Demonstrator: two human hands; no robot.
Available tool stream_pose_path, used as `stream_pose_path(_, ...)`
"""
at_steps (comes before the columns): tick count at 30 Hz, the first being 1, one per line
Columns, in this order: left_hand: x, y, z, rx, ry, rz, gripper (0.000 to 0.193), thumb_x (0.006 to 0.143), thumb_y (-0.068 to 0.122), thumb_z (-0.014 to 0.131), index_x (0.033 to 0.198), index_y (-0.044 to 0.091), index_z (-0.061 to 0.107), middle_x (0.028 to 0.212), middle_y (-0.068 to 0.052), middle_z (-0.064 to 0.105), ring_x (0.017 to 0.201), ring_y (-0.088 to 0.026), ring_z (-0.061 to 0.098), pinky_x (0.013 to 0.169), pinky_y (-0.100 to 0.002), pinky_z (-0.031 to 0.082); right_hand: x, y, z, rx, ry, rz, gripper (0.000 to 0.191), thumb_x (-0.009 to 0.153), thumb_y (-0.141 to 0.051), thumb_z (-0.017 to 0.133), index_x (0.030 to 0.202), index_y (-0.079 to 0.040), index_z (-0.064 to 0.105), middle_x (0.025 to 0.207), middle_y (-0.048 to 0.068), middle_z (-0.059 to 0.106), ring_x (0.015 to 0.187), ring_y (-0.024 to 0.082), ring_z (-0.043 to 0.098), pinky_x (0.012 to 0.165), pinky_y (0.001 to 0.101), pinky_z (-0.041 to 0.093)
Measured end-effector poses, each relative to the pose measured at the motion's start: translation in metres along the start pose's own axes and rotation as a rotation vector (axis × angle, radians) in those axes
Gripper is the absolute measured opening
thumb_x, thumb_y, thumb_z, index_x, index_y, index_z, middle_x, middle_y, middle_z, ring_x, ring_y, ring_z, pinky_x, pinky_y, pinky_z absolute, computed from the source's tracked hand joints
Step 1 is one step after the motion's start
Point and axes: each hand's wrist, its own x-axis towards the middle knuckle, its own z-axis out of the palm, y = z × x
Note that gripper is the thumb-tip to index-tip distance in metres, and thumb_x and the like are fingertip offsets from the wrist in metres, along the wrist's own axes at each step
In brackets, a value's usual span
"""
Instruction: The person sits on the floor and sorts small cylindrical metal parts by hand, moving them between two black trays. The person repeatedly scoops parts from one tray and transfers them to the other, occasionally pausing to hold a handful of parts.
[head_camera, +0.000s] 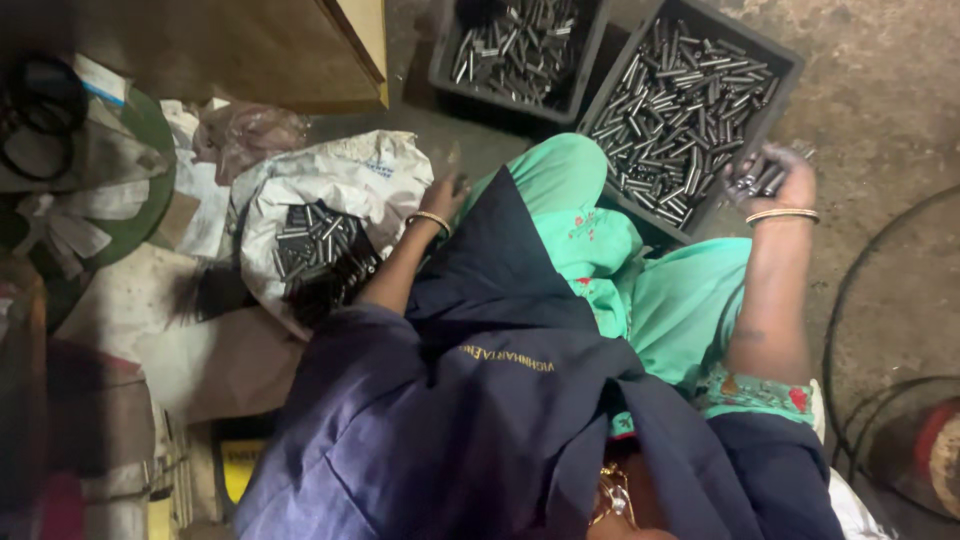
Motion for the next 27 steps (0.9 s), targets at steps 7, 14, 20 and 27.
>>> stream_pose_path(7, -0.002, 0.002, 0.005, -0.069, 0.011, 0.04, 0.037, 0.091, 0.025, 0.072, 0.124, 0.008, 0.066, 0.116, -0.019, 0.073, 0.108, -0.036, 0.07, 0.091, -0.045, 0.055, 0.001, -0.005, -0.006, -0.04, 0.01, -0.012, 0.007, 0.087, -0.009, 0.071, 0.09, -0.009, 0.064, 0.082, 0.008, 0.066, 0.08, 0.026, 0.064, 0.093, 0.0526, 0.055)
stream_pose_path(14, -0.004, 0.0, 0.009, -0.116, 0.013, 0.041, 0.034, 0.094, 0.023, 0.069, 0.123, 0.007, 0.066, 0.116, -0.018, 0.074, 0.11, -0.033, 0.072, 0.093, -0.043, 0.056, -0.001, -0.005, -0.007, -0.029, 0.038, -0.025, 0.006, 0.086, -0.008, 0.07, 0.09, -0.007, 0.065, 0.081, 0.009, 0.066, 0.079, 0.027, 0.065, 0.092, 0.0527, 0.056)
stream_pose_path(20, -0.003, 0.008, 0.003, -0.042, 0.045, 0.067, 0.031, 0.094, 0.022, 0.071, 0.12, 0.006, 0.068, 0.114, -0.017, 0.074, 0.107, -0.034, 0.071, 0.091, -0.043, 0.056, -0.004, -0.005, -0.002, -0.052, 0.043, -0.052, 0.007, 0.086, -0.007, 0.07, 0.089, -0.009, 0.064, 0.079, 0.008, 0.064, 0.077, 0.026, 0.064, 0.088, 0.0521, 0.056)
stream_pose_path(27, 0.007, 0.027, -0.011, -0.224, 0.134, 0.069, 0.038, 0.095, 0.022, 0.067, 0.13, 0.008, 0.061, 0.118, -0.014, 0.074, 0.106, -0.03, 0.074, 0.089, -0.037, 0.058, -0.006, -0.005, 0.0, -0.023, 0.042, -0.046, 0.007, 0.087, -0.006, 0.071, 0.092, -0.008, 0.065, 0.078, 0.009, 0.064, 0.076, 0.027, 0.064, 0.088, 0.052, 0.057)
